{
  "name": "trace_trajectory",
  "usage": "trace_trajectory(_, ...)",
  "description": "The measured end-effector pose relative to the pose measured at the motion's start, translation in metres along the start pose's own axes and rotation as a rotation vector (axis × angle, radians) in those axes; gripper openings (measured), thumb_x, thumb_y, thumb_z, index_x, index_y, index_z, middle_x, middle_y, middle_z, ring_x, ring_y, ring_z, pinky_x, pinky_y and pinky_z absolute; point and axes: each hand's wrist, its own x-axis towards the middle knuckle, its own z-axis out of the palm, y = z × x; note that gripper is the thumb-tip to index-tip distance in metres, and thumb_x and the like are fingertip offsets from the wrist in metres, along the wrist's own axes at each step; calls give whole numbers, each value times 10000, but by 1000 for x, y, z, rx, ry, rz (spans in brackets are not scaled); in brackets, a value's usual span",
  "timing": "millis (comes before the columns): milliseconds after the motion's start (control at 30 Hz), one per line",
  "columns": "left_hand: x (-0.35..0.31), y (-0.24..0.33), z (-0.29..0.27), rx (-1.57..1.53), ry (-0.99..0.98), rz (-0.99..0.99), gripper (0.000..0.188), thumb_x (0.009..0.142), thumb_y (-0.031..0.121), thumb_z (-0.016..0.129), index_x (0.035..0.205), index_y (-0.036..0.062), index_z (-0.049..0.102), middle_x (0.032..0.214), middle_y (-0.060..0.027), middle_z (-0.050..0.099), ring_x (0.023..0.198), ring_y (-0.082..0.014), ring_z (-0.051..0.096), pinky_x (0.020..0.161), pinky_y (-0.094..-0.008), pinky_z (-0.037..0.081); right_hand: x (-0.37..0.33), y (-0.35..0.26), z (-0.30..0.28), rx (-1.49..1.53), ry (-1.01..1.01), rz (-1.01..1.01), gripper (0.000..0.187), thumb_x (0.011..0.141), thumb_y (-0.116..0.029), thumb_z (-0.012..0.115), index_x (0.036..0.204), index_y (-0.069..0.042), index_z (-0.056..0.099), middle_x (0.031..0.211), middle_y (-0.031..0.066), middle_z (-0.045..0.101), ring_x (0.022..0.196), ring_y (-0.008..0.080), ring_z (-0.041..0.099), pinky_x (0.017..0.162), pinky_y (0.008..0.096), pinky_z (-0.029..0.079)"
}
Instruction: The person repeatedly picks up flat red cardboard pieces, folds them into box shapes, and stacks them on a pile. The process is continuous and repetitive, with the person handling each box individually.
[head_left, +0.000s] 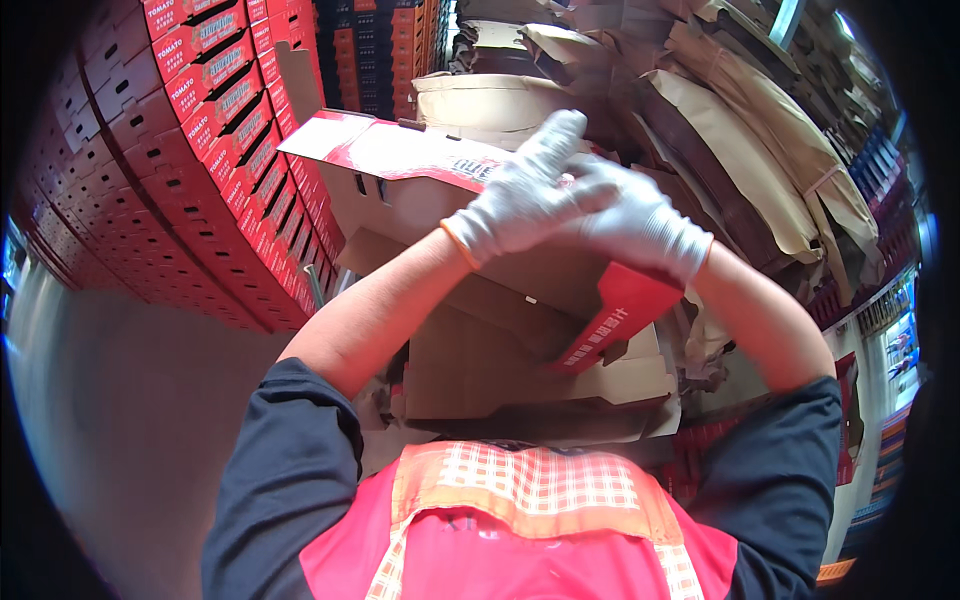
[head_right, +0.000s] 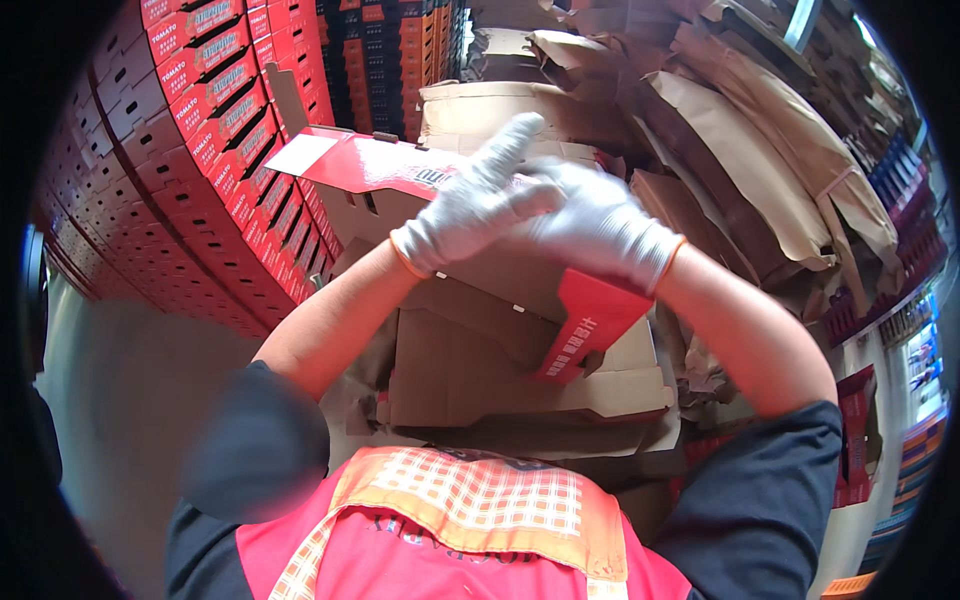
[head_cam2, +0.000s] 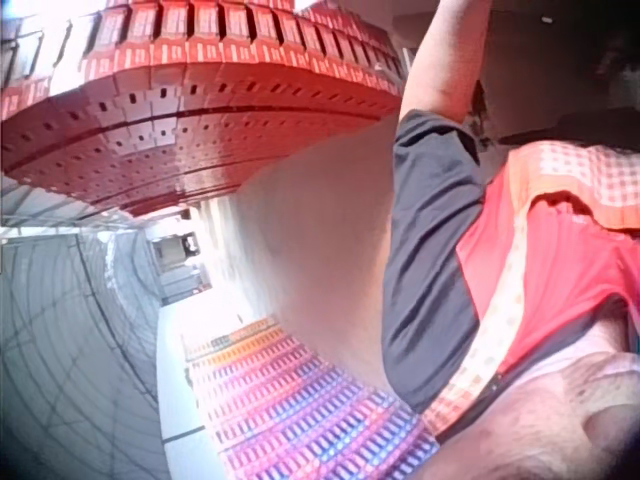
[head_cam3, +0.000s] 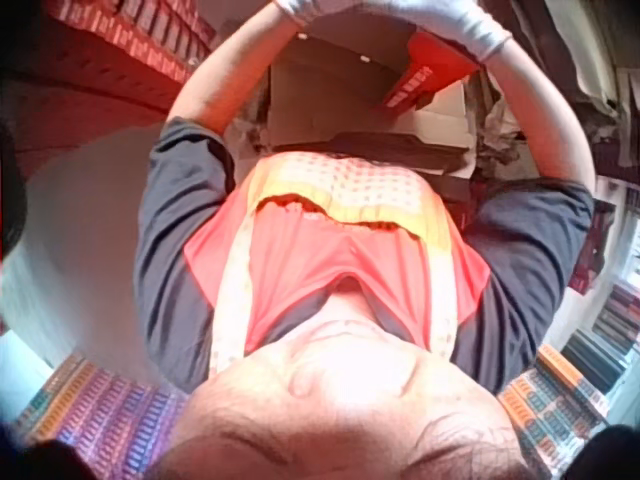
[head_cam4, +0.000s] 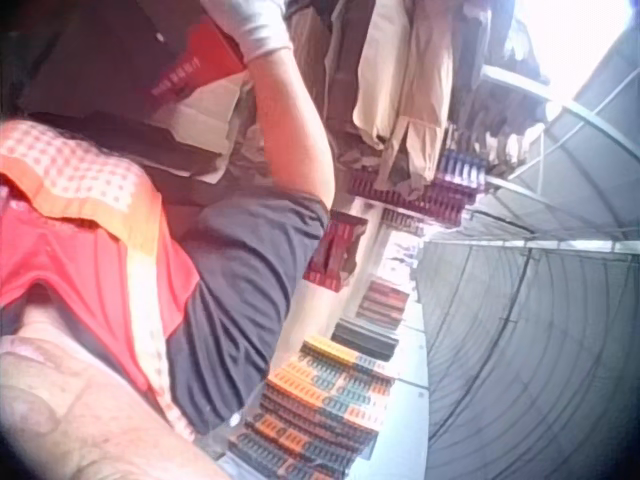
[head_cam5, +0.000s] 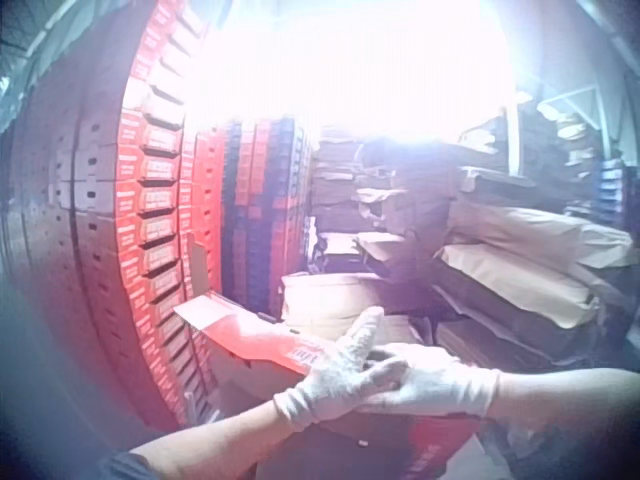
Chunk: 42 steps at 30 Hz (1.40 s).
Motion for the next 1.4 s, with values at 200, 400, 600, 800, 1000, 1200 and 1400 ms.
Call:
trace_trajectory(200,-73,-6,-48,254,-227,192,646,888,273,699,1432,1,484,1312,-185,591,1202,-320,577,1019,-405,453,0,-9,-12,382,-50,213,744,696,-249,726,1383,-43,530,1308,212,616,1177,311,619,1003,336,475)
trace_trajectory(400,-207,35,-79,208,-437,-103,1455,525,722,848,1593,61,114,1615,-301,92,1513,-455,95,1206,-512,174,-77,101,-9,1128,44,750,393,770,-210,743,1106,-19,671,1063,131,681,953,197,648,863,328,527)
trace_trajectory(600,-134,46,-49,436,-153,22,1089,565,361,923,1468,54,399,1501,-313,338,1417,-518,292,1155,-574,267,-177,71,190,1691,-69,1199,121,866,-192,697,922,-87,715,860,40,702,775,189,657,760,351,549)
trace_trajectory(800,-51,71,13,381,-319,94,861,571,346,916,1281,39,539,1374,-274,493,1310,-467,451,1101,-514,375,-164,117,138,575,188,528,165,925,-205,658,947,-49,709,876,60,704,779,158,647,747,319,529)
trace_trajectory(1000,-57,63,59,275,-108,219,988,551,379,907,1384,34,501,1335,-225,521,1262,-438,481,1067,-503,364,-109,24,-15,1000,710,229,333,1000,-168,575,1293,-11,562,1003,46,689,933,135,667,865,269,540)
trace_trajectory(1200,-66,35,79,58,202,354,1296,588,428,902,1595,96,158,1606,-304,170,1379,-497,370,1044,-540,400,-84,-37,-38,181,159,112,330,866,-189,738,1118,-11,622,881,100,643,813,160,635,782,310,535)
trace_trajectory(1400,-86,34,94,46,319,160,1483,570,517,916,1595,130,-84,1618,-320,19,1439,-528,244,1116,-571,323,-57,-48,-49,657,-161,503,305,786,-208,774,787,-53,511,714,26,514,690,104,513,623,294,466)
